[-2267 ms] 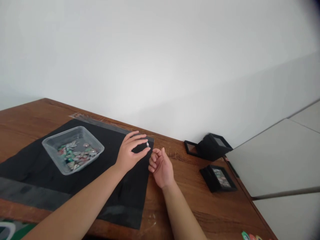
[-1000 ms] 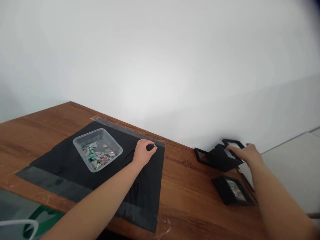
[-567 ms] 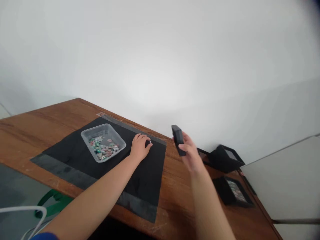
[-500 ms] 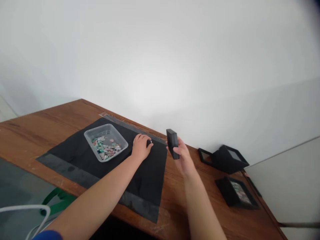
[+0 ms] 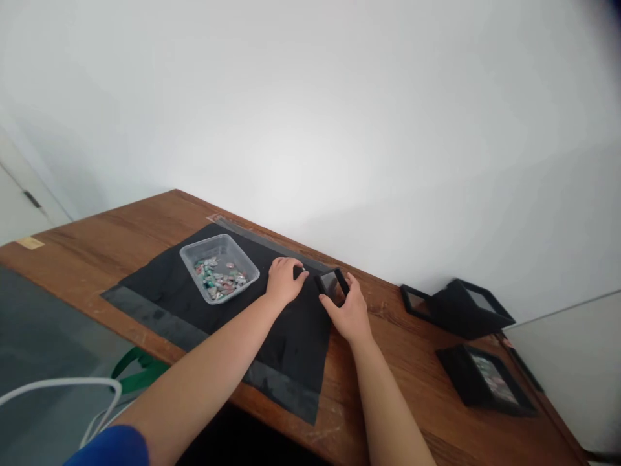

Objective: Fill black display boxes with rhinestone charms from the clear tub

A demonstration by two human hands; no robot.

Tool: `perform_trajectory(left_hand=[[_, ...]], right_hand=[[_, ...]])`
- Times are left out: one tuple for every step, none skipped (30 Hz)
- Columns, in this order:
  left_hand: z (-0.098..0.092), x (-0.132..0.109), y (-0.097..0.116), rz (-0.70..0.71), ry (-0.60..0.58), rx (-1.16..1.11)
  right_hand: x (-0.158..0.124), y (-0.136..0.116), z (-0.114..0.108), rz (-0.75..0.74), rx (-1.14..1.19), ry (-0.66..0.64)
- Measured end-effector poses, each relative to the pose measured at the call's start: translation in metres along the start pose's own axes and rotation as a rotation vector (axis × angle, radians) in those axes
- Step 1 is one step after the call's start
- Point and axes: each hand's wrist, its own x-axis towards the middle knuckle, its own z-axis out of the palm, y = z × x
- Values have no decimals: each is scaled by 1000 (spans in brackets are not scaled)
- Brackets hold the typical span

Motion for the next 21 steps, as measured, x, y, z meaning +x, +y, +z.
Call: perform_trajectory(left_hand=[[-1,0,2,-8,12,-16],[-2,0,5,-16,25,-33],[-4,0,10,-23,38,-52],[-8,0,15,-29,52,-70],[-13,1,21,-32,66,-87],[-20,1,27,-32,80,-101],[-30,2,33,-28,94,-110],[-42,2,39,-19,108,-115],[-55,3,44,-9,121,-115],[-70,4,48,-1,130,-110],[-86,4,49,-2,144,-100],[-102,5,49,-9,158,-83],[-119,5,47,-20,176,-60],[-135,5,44,-33,186,-34],[-150,5,39,-56,200,10],[-163,4,34,-90,202,128],[-175,4,29,-137,170,262],[-185,3,24,-207,103,394],[-192,1,22,-294,24,499],[-196,-2,22,-365,-38,579],[-198,-5,23,-396,-63,629]], right_hand=[[0,0,1,8,9,-8],[0,1,3,13,26,-16],[1,1,4,17,46,-23],[1,1,5,20,68,-27],[2,2,6,24,87,-31],[2,2,7,27,101,-32],[2,2,8,29,113,-31],[2,2,9,30,130,-28],[2,1,10,30,153,-27],[1,1,11,29,180,-25],[1,1,12,28,213,-24],[0,1,13,30,249,-20],[-1,1,14,32,287,-13],[-1,1,15,34,328,-3],[-2,1,15,35,370,8],[-2,0,15,34,413,17],[-2,0,16,34,455,23],[-2,-1,16,34,497,26],[-3,-2,17,36,539,26],[-4,-3,18,40,581,21],[-4,-5,18,43,623,10]])
